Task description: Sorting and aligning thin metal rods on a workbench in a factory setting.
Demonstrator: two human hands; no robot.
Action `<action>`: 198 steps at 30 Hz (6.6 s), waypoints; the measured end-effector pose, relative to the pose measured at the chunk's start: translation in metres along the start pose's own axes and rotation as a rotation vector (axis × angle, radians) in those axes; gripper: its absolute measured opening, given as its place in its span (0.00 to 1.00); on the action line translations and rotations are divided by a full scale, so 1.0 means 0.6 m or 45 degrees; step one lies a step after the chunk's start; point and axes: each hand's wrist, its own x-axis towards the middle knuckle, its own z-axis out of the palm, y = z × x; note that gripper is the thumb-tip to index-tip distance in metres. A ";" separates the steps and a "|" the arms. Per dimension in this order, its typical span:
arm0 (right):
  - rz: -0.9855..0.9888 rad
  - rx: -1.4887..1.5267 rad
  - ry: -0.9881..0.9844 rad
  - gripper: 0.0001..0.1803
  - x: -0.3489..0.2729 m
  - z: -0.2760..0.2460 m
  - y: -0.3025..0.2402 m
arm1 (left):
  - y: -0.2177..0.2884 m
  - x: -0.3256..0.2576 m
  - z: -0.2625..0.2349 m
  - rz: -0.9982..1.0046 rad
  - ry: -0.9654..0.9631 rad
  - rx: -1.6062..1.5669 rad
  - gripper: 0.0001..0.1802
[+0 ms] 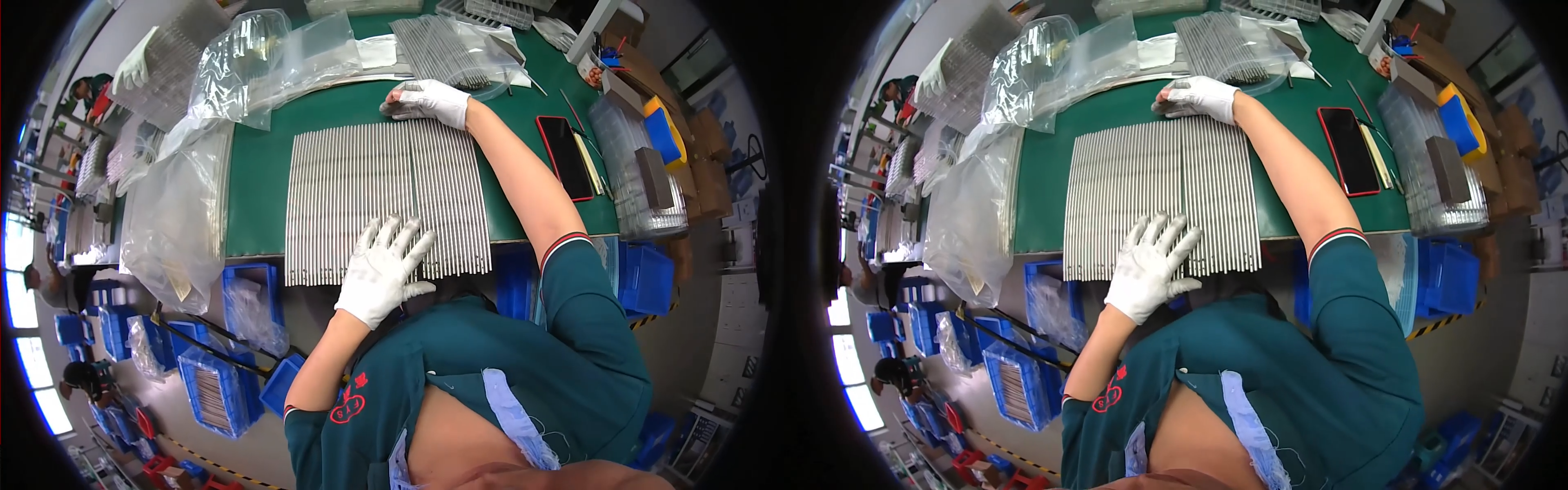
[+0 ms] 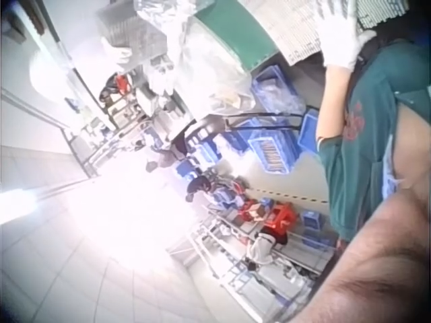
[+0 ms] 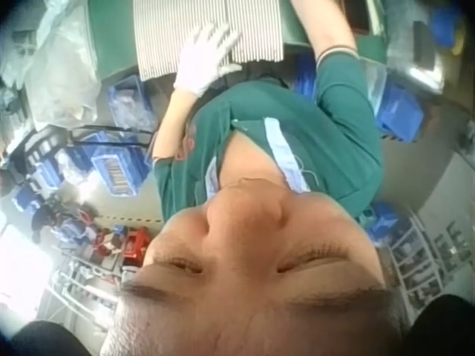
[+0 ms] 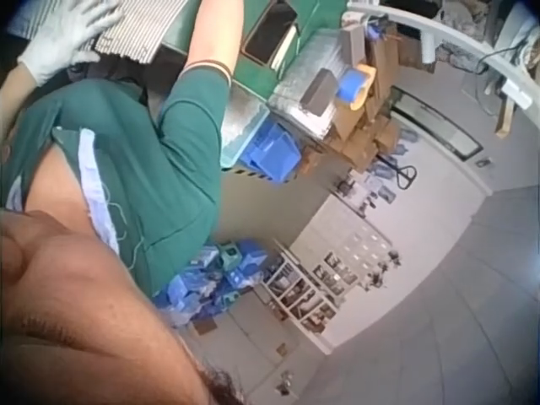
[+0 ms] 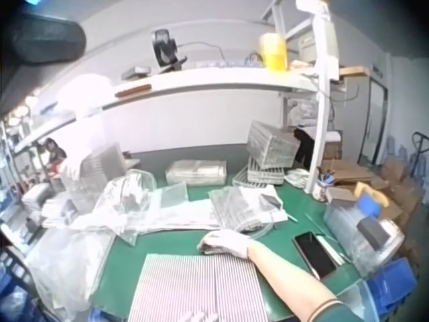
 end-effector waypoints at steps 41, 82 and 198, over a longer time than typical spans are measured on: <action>-0.003 -0.021 0.160 0.19 -0.049 -0.037 -0.004 | 0.055 0.072 0.037 0.448 0.040 -0.171 0.35; -0.812 -0.623 1.053 0.10 -0.122 0.069 0.062 | 0.084 0.086 0.021 0.535 0.045 0.086 0.36; -0.514 -0.544 0.972 0.11 -0.124 0.055 0.059 | -0.108 -0.385 0.374 -1.607 -0.087 -1.410 0.18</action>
